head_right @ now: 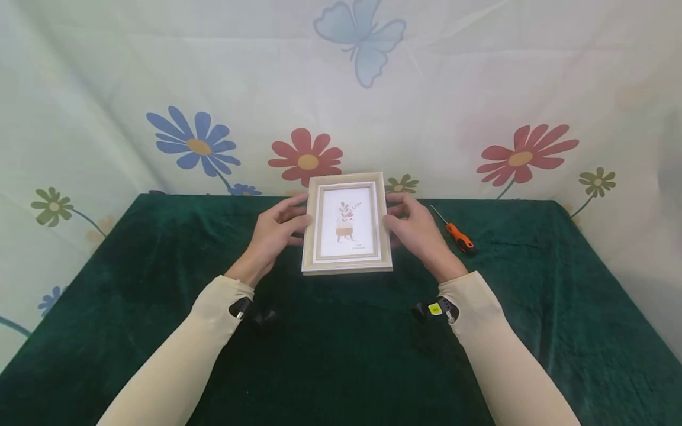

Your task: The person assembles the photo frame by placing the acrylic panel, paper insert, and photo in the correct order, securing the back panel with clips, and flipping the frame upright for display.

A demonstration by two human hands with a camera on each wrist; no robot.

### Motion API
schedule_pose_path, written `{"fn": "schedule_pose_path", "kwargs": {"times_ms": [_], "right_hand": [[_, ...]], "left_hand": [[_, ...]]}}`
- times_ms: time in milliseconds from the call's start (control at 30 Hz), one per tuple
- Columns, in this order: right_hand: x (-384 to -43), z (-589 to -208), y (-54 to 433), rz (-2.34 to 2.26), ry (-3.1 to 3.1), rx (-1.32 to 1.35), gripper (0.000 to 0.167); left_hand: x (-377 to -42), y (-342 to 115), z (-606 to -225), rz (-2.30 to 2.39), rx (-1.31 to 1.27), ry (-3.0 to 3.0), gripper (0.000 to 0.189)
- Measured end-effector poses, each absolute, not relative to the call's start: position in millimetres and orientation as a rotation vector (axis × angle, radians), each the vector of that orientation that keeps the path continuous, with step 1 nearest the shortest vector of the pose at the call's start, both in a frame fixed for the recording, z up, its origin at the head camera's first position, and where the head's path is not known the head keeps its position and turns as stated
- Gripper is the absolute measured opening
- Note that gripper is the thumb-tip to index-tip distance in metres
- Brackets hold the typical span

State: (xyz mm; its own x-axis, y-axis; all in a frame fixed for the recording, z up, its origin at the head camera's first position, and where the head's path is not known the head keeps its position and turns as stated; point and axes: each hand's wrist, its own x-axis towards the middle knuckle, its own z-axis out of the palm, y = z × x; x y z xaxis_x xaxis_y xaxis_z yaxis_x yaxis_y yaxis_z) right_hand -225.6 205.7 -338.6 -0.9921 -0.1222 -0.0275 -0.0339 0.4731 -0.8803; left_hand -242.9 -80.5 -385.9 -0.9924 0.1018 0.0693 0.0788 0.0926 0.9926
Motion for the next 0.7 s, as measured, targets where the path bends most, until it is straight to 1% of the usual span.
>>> {"fn": "schedule_pose_path", "kwargs": {"times_ms": [233, 467, 700], "right_hand": [[-229, -350, 207, -1.591, 2.552, -0.190, 0.064], [-233, -360, 207, -1.602, 2.496, -0.191, 0.063], [-237, -371, 207, -1.573, 2.461, -0.173, 0.063]], "left_hand": [[-244, -85, -388, 2.083, 0.158, 2.340, 0.050], [-246, -85, -394, 2.068, 0.113, 2.357, 0.043], [-246, -84, -400, 2.003, 0.073, 2.378, 0.045]]}}
